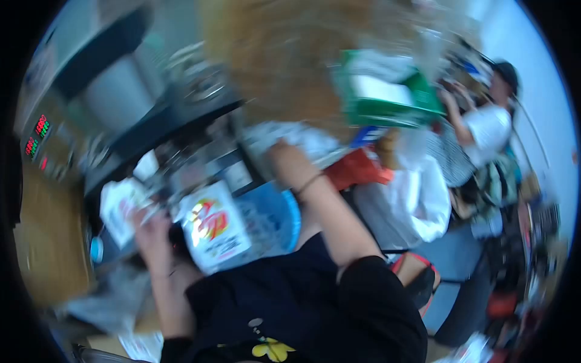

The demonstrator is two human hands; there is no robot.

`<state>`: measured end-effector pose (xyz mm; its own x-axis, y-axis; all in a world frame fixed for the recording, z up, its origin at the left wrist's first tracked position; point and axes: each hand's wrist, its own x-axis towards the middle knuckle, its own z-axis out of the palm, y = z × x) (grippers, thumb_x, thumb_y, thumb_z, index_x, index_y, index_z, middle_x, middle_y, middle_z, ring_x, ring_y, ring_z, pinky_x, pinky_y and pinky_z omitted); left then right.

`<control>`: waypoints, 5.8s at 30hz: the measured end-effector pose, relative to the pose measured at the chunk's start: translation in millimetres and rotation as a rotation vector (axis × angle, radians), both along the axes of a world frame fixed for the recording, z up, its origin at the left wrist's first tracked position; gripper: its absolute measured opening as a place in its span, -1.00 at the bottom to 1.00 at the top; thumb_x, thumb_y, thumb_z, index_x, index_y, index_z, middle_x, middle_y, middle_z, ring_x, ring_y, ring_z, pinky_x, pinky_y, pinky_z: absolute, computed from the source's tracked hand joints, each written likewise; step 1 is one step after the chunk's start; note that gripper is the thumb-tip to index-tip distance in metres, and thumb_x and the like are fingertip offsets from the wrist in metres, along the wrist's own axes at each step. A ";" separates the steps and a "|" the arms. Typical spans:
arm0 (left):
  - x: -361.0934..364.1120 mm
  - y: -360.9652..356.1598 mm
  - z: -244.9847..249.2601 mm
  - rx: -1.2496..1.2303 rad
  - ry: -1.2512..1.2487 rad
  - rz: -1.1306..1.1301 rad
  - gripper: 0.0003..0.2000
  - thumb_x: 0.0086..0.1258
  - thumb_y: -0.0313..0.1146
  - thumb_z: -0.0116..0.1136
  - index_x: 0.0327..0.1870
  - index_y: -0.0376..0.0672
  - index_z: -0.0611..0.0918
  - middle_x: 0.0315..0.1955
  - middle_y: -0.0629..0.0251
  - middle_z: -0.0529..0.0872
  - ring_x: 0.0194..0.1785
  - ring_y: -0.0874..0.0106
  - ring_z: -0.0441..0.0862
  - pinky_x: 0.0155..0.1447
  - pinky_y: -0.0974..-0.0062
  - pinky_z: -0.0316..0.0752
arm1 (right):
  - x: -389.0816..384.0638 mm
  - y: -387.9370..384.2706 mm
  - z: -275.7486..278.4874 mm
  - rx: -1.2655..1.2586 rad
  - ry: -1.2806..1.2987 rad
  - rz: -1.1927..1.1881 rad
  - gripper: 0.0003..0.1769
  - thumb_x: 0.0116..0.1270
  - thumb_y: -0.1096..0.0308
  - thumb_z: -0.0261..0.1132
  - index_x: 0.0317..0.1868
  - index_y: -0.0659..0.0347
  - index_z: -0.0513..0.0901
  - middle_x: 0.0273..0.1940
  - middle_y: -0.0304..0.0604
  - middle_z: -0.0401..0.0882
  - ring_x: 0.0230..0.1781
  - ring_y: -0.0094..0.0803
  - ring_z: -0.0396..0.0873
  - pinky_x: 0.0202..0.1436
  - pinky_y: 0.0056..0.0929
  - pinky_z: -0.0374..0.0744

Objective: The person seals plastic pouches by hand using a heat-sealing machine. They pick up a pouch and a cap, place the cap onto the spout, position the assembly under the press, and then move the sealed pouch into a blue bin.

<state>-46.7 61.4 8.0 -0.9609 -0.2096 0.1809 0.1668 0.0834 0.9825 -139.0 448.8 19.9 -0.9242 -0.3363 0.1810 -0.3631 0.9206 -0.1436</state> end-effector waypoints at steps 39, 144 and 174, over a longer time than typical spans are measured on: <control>78.3 1.6 -0.4 0.143 -0.035 -0.189 -0.76 0.64 -0.36 0.12 0.13 -0.35 0.63 -0.04 0.21 0.77 -0.05 0.49 0.72 0.06 0.49 0.63 | 102.8 -37.9 7.4 -0.716 0.239 0.331 -0.83 0.49 0.29 0.25 -0.09 0.22 0.59 -0.25 -0.01 0.59 -0.22 -0.04 0.61 -0.10 -0.22 0.57; 71.6 80.8 14.6 0.363 -0.427 -0.621 -0.67 0.60 -0.20 0.23 0.00 -0.37 0.73 -0.21 0.32 0.81 -0.17 0.63 0.68 -0.02 0.57 0.61 | 72.1 -87.4 85.3 -0.568 -0.110 0.468 -0.89 0.44 0.37 0.33 -0.19 0.23 0.69 -0.29 -0.11 0.67 -0.25 -0.15 0.63 -0.15 -0.29 0.56; 42.7 61.6 -2.5 0.609 -0.589 -0.680 -0.67 0.44 -0.51 0.30 0.19 -0.36 0.65 0.06 0.17 0.78 0.06 0.45 0.75 0.20 0.43 0.63 | 16.6 -7.3 53.4 0.075 -0.016 0.033 -0.66 0.34 0.45 0.30 0.12 0.16 0.68 0.02 0.06 0.64 -0.01 0.11 0.63 0.04 -0.10 0.58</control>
<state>-4.0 123.0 5.6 -0.8115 0.5007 -0.3012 -0.5176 -0.3769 0.7681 -122.4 441.4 73.3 -0.9151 -0.3782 0.1398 -0.3912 0.9167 -0.0809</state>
